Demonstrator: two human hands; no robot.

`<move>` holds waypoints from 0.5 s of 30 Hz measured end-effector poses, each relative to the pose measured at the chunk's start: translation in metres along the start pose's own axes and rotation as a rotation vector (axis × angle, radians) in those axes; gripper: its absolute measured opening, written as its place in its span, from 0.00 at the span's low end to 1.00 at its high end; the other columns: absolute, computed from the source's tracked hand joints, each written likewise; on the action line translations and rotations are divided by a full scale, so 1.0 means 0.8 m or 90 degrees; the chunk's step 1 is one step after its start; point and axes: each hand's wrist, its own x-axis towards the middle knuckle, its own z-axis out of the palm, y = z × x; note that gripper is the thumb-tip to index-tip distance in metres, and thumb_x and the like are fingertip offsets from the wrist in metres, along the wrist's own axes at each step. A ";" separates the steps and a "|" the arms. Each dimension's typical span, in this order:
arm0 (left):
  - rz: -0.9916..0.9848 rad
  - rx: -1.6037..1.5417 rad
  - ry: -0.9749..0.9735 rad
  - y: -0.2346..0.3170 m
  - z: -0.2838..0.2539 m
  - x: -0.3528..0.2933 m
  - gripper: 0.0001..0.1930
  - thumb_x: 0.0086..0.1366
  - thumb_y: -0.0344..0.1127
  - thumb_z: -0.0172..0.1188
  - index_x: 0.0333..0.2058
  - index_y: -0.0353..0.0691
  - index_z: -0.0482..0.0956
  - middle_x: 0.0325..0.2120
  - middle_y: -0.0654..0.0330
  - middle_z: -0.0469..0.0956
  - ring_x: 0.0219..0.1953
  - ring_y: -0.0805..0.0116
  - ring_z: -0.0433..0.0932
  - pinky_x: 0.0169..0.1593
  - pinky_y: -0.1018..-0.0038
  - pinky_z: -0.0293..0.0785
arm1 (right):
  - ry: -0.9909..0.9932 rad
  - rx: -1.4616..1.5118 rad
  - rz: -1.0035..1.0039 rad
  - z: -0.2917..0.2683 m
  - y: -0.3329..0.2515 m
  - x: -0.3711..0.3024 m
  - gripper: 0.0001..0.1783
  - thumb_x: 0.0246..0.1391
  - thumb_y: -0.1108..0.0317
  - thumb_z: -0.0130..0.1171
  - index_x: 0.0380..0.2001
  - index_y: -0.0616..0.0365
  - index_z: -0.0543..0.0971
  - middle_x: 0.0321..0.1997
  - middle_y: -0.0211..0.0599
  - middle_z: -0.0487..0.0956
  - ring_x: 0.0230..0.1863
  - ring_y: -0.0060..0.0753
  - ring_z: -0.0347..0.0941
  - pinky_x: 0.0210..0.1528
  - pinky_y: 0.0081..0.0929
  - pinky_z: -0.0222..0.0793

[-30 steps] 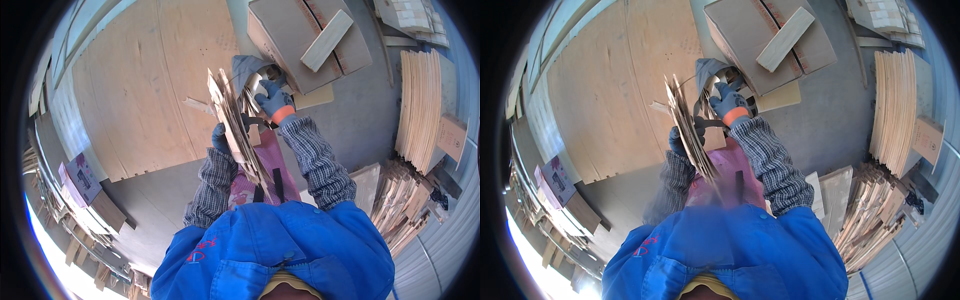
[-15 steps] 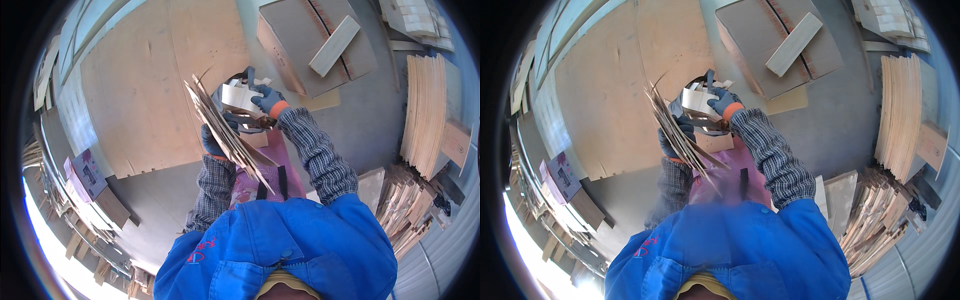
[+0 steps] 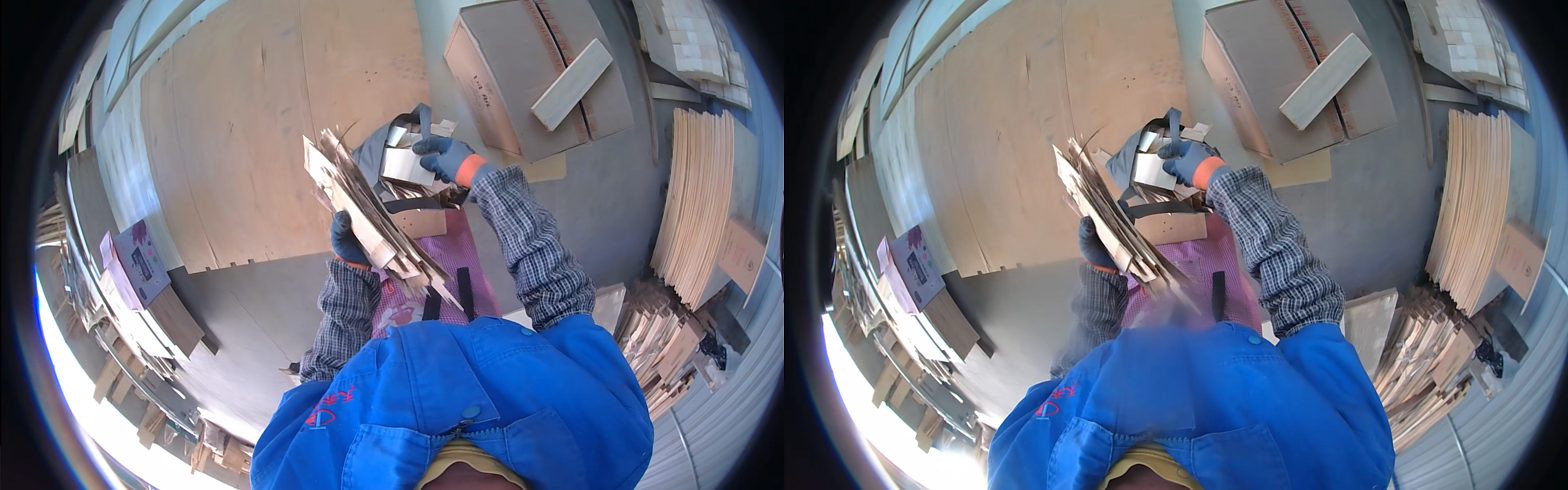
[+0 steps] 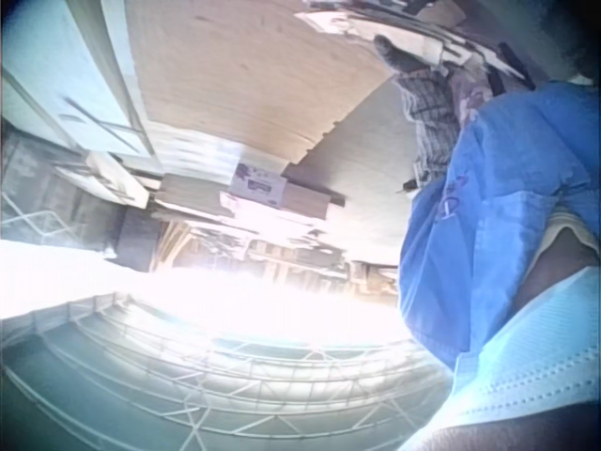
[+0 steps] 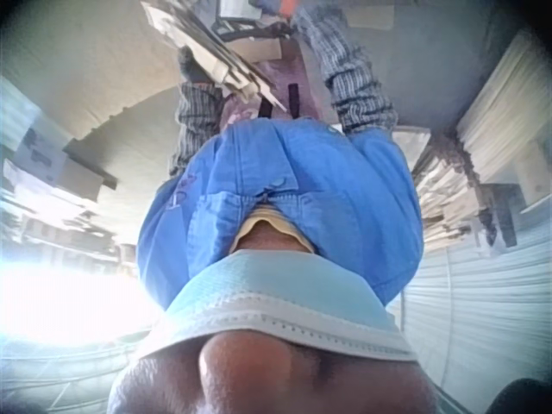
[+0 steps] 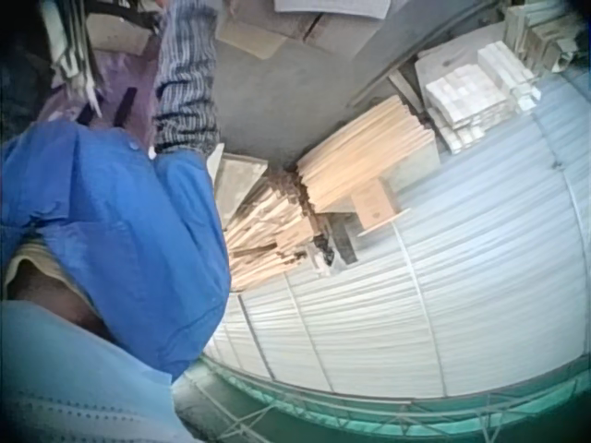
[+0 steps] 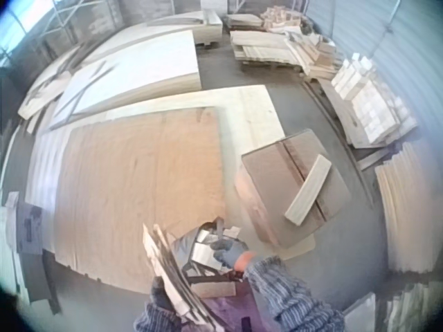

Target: The person picks up thin wooden planks from a pile on the floor, inspects them, and places them onto a metal table. The person then gathers the sorted planks from the table and places them into a cardboard box.

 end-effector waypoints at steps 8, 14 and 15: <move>0.009 -0.018 0.052 0.003 -0.005 -0.028 0.33 0.56 0.44 0.64 0.57 0.34 0.67 0.48 0.47 0.76 0.47 0.49 0.78 0.52 0.52 0.76 | -0.064 -0.460 -0.153 0.026 -0.057 0.025 0.21 0.47 0.65 0.57 0.47 0.47 0.81 0.48 0.42 0.81 0.49 0.41 0.77 0.52 0.34 0.71; 0.035 -0.009 0.045 0.001 -0.027 -0.031 0.37 0.55 0.50 0.65 0.58 0.32 0.66 0.52 0.43 0.73 0.51 0.48 0.75 0.55 0.56 0.74 | -0.101 -0.472 -0.147 0.032 -0.048 0.009 0.22 0.49 0.60 0.56 0.50 0.45 0.79 0.46 0.42 0.81 0.49 0.42 0.77 0.52 0.35 0.70; 0.034 -0.017 0.045 0.000 -0.029 -0.031 0.37 0.56 0.49 0.65 0.58 0.32 0.66 0.52 0.43 0.73 0.51 0.48 0.75 0.55 0.55 0.74 | -0.080 -0.473 -0.147 0.036 -0.042 0.007 0.22 0.50 0.59 0.55 0.51 0.44 0.78 0.46 0.42 0.81 0.49 0.43 0.77 0.53 0.35 0.70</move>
